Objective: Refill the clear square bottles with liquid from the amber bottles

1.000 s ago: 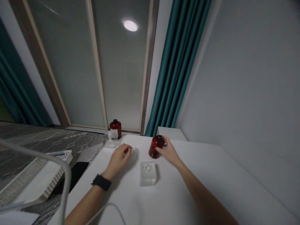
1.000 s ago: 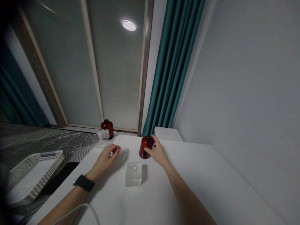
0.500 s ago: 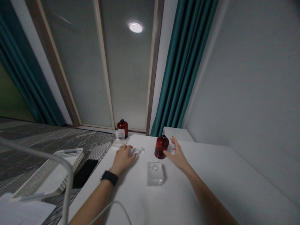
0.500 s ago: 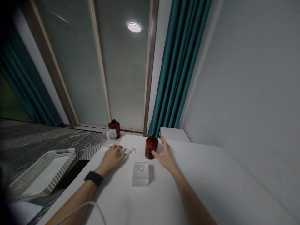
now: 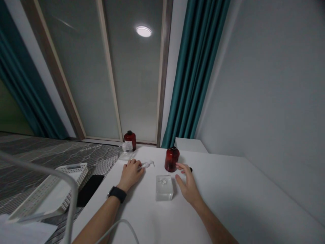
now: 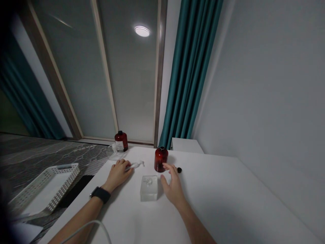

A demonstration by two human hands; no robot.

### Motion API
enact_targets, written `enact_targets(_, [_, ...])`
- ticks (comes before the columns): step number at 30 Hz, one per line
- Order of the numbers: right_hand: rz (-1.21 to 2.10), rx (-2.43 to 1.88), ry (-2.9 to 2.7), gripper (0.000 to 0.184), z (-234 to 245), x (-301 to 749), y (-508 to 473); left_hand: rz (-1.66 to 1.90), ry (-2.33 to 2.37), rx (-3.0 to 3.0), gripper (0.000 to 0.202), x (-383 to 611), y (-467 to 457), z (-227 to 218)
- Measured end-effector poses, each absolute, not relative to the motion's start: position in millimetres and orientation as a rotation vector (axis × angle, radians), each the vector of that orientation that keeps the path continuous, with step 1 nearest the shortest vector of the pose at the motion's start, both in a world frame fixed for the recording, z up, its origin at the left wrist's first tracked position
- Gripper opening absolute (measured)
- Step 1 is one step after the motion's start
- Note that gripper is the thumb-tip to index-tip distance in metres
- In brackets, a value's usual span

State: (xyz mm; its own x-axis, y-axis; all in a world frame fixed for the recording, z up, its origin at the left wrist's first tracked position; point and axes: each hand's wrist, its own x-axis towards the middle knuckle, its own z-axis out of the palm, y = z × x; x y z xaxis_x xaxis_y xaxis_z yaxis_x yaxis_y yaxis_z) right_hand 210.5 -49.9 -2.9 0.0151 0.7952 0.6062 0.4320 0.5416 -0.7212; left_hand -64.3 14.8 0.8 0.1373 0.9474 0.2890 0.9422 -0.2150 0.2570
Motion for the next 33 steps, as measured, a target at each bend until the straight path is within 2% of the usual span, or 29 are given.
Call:
enact_targets(7, [0.323,-1.074,-1.656,0.033,2,203,-53,0.822,1.785,2.427,0.018,-62,14,10])
enact_targets(13, [0.330,-1.085,-1.633,0.033,-1,206,-54,1.268,1.277,2.582,0.016,-39,-8,22])
enact_targets(17, [0.417,-1.026,-1.639,0.052,2,200,-62,1.339,1.072,2.622,0.012,-24,-26,28])
enact_targets(19, [0.467,-1.001,-1.623,0.055,5,195,-66,1.366,1.019,2.615,0.012,-19,-32,29])
enact_targets(22, [0.538,-1.009,-1.578,0.052,8,189,-71,1.380,0.992,2.576,0.012,-13,-37,29])
enact_targets(28, [0.597,-0.976,-1.477,0.033,12,179,-73,1.319,1.018,2.491,0.013,-9,-41,30])
enact_targets(33, [0.649,-0.937,-1.427,0.037,13,175,-73,1.260,1.062,2.409,0.018,-5,-43,29])
